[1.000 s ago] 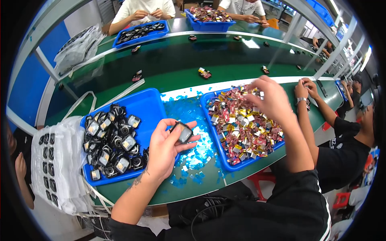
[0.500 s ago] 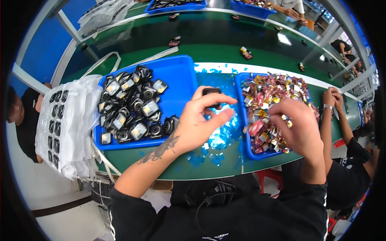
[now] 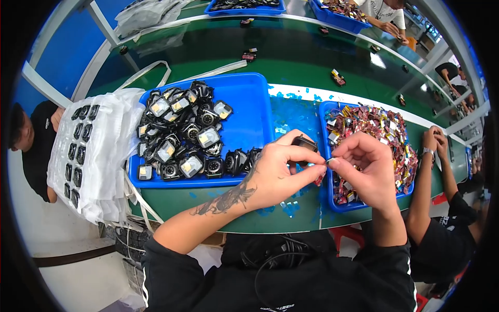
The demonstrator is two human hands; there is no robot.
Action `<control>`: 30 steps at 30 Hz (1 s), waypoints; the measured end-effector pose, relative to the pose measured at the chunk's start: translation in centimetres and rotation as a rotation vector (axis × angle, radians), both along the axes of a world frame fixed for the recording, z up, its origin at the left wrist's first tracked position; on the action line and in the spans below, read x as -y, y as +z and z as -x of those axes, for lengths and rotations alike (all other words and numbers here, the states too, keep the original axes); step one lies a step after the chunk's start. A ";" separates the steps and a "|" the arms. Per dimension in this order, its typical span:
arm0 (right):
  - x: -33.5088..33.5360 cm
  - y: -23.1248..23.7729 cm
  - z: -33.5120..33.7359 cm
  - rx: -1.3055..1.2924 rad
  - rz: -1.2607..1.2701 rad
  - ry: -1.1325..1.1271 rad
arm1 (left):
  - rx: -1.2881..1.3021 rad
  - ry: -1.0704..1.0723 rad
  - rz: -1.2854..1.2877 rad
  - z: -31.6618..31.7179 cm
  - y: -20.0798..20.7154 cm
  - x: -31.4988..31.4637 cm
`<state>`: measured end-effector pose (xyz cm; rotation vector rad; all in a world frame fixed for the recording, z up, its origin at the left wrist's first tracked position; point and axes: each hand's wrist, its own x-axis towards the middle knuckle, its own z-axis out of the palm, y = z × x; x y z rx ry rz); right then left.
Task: Assembling small electronic components onto a plastic housing at a workbench.
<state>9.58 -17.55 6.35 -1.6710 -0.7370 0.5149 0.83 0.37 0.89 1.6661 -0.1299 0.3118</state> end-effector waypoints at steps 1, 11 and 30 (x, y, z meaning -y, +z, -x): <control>-0.1 0.0 0.1 0.004 0.005 0.000 | -0.013 0.024 -0.011 0.0 -0.1 0.0; -1.2 -1.6 0.0 0.361 0.035 -0.068 | -0.025 0.080 0.033 -0.2 0.0 0.5; -1.4 -4.6 -0.5 0.024 -0.219 0.066 | -0.339 -0.163 0.517 -0.7 -0.5 -0.7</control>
